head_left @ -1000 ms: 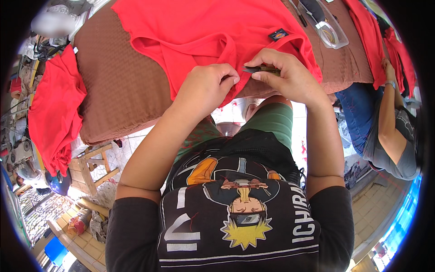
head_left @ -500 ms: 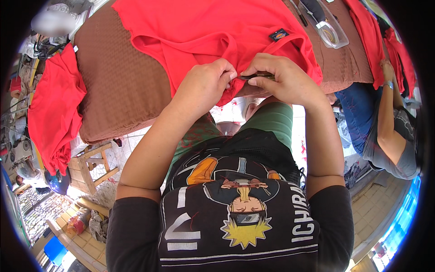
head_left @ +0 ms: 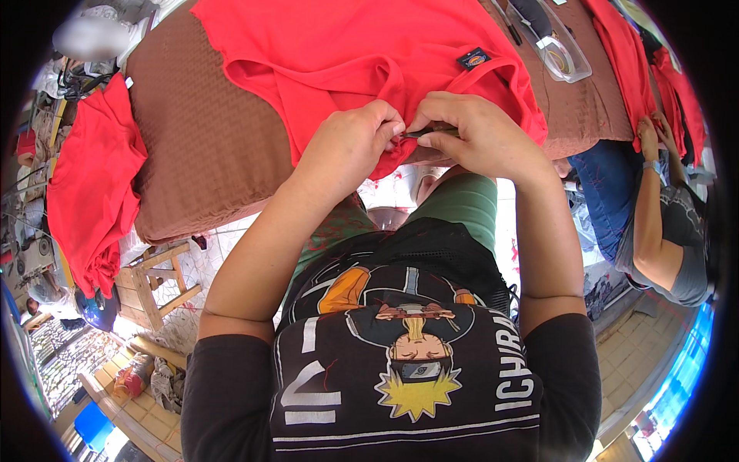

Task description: The person trims excess threads and edges from red t-shirts using snips, then folds and stacks the shirts on a table.

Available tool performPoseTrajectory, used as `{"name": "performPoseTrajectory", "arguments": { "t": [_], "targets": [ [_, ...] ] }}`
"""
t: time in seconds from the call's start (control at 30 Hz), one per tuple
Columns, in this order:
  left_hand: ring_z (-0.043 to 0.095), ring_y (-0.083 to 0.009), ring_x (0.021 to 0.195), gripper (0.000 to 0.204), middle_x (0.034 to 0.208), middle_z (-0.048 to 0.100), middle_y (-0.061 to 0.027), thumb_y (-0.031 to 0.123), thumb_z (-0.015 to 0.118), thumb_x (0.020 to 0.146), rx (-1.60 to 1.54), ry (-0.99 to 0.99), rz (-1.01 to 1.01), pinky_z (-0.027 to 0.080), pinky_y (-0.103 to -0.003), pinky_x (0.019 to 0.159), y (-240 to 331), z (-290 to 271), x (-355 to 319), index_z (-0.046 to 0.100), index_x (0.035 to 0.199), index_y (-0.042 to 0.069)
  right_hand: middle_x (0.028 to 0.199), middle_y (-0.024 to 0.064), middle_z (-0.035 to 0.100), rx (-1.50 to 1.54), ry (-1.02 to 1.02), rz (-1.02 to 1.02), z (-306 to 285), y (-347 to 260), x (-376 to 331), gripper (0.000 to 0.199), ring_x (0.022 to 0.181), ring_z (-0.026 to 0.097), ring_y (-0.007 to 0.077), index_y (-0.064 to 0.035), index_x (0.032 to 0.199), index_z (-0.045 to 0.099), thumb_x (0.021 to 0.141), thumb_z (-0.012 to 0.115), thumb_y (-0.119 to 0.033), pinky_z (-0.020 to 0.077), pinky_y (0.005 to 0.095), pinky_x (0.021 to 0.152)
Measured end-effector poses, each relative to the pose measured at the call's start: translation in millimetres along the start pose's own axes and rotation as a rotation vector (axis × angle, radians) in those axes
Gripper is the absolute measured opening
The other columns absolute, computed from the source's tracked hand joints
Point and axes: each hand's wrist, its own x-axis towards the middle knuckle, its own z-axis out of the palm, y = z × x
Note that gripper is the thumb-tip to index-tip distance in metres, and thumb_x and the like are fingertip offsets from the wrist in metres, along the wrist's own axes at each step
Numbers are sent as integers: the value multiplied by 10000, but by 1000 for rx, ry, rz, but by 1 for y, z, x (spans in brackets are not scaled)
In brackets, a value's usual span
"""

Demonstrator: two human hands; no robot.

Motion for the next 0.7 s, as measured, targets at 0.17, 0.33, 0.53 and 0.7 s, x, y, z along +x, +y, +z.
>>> {"name": "performPoseTrajectory", "arguments": {
  "t": [0.17,0.33,0.53,0.7],
  "targets": [
    [555,-163,740,209,841,614,-124,178,564,896,-175,-114,503,439,-293,690,21,-52,-14,651,820,3,852,121,622,83,100,55,-9,-5,-8,186,785,609,256,-37,975,615,806,647,-107,470,340,713],
    [530,-144,671,395,799,592,-110,191,531,915,-306,-113,575,396,-247,592,39,-100,-35,549,562,13,849,100,636,187,152,116,-25,-11,-14,220,758,603,170,-22,1020,608,827,656,-116,472,286,714],
    [564,-159,671,193,801,607,-77,153,546,922,-383,91,455,455,-271,626,25,-71,-30,600,808,7,904,45,606,264,158,55,-11,-7,-8,234,797,568,105,0,1064,593,840,632,-50,463,248,733],
    [608,-198,754,155,889,624,-63,159,688,802,-22,129,263,499,-320,681,9,-22,-24,639,927,82,896,70,622,265,66,172,7,-4,-7,237,798,583,122,16,1040,598,820,650,-55,477,262,735]
  ]
}}
